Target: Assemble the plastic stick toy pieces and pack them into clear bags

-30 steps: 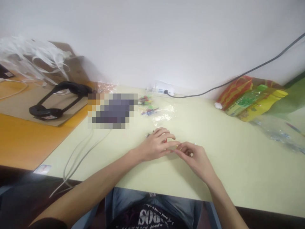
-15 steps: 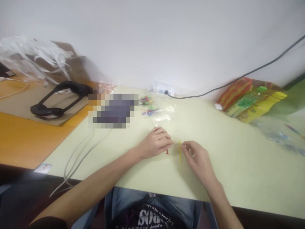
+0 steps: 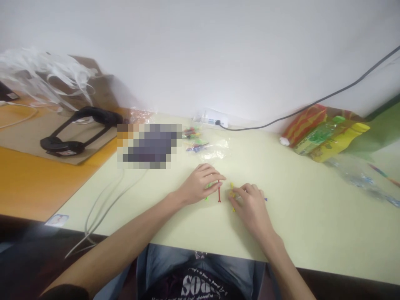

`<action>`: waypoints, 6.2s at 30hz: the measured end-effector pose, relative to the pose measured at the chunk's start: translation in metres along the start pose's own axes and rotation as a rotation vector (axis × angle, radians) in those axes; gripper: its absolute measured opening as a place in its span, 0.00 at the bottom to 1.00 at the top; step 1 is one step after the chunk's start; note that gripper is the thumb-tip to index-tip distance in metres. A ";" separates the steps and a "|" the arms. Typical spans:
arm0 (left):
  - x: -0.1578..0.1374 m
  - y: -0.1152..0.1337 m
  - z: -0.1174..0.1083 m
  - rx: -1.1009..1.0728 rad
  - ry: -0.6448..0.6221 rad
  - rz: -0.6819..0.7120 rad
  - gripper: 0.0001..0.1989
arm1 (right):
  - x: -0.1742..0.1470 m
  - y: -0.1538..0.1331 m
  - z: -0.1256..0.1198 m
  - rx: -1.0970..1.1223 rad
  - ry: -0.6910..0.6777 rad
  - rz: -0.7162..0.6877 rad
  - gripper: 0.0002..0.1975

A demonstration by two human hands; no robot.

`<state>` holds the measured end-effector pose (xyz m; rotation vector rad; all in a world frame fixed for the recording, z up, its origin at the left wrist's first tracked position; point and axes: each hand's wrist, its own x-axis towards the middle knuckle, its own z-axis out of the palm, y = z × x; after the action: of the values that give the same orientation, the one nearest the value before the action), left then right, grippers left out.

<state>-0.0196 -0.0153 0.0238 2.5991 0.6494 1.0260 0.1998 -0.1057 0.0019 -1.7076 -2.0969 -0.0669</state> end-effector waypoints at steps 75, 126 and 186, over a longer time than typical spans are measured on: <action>0.000 0.002 0.007 -0.128 0.120 0.049 0.06 | 0.011 -0.015 -0.010 0.298 0.339 0.084 0.10; 0.000 0.000 0.005 -0.073 -0.029 -0.002 0.09 | 0.004 -0.022 0.001 0.277 0.280 0.132 0.05; 0.001 0.002 0.027 0.198 -0.177 -0.093 0.06 | 0.012 -0.025 0.014 -0.134 0.008 0.167 0.09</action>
<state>0.0005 -0.0191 0.0065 2.7571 0.8562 0.7269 0.1703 -0.0967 -0.0004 -1.9514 -1.9755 -0.1672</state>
